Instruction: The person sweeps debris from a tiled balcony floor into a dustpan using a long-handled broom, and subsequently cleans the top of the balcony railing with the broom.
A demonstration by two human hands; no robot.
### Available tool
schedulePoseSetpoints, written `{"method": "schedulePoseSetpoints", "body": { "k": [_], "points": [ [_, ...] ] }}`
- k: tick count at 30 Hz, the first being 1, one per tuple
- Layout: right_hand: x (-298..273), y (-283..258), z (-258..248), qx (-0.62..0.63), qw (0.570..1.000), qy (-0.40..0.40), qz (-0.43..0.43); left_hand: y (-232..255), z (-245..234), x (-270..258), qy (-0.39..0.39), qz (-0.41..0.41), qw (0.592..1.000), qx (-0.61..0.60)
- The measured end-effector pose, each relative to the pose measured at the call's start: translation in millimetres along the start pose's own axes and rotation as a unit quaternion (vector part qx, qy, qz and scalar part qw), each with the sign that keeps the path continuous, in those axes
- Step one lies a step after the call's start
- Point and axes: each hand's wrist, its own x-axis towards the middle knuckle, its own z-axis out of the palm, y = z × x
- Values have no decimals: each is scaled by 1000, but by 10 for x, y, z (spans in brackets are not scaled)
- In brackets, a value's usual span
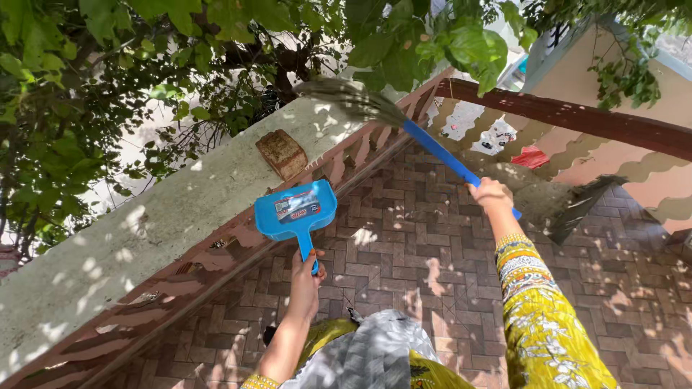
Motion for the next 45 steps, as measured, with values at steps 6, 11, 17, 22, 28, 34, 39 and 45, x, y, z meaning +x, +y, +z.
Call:
{"method": "schedulePoseSetpoints", "body": {
  "k": [6,11,17,22,28,34,39,45],
  "points": [
    [1135,-314,-318,105,989,49,91,-185,219,-52,20,-17,999,48],
    [1009,-670,-33,300,954,0,18,-272,120,-58,63,-14,997,38],
    [-579,-851,447,425,890,-136,-95,-218,-91,-181,147,20,989,23],
    [-1854,-1093,1030,405,858,-116,-295,-199,-292,-394,255,48,965,49],
    [-2781,-2031,1257,340,801,-480,-112,-192,-721,-742,312,68,947,14],
    [-3439,-2874,934,358,676,-587,-265,-349,-1276,-1342,367,159,916,-39],
    [-3858,-2982,1082,335,690,-569,-298,-417,-1757,-2162,389,215,891,-96],
    [-4471,-2067,1363,427,714,-494,-253,-1004,-1886,-3350,433,225,861,-142]
  ]
}}
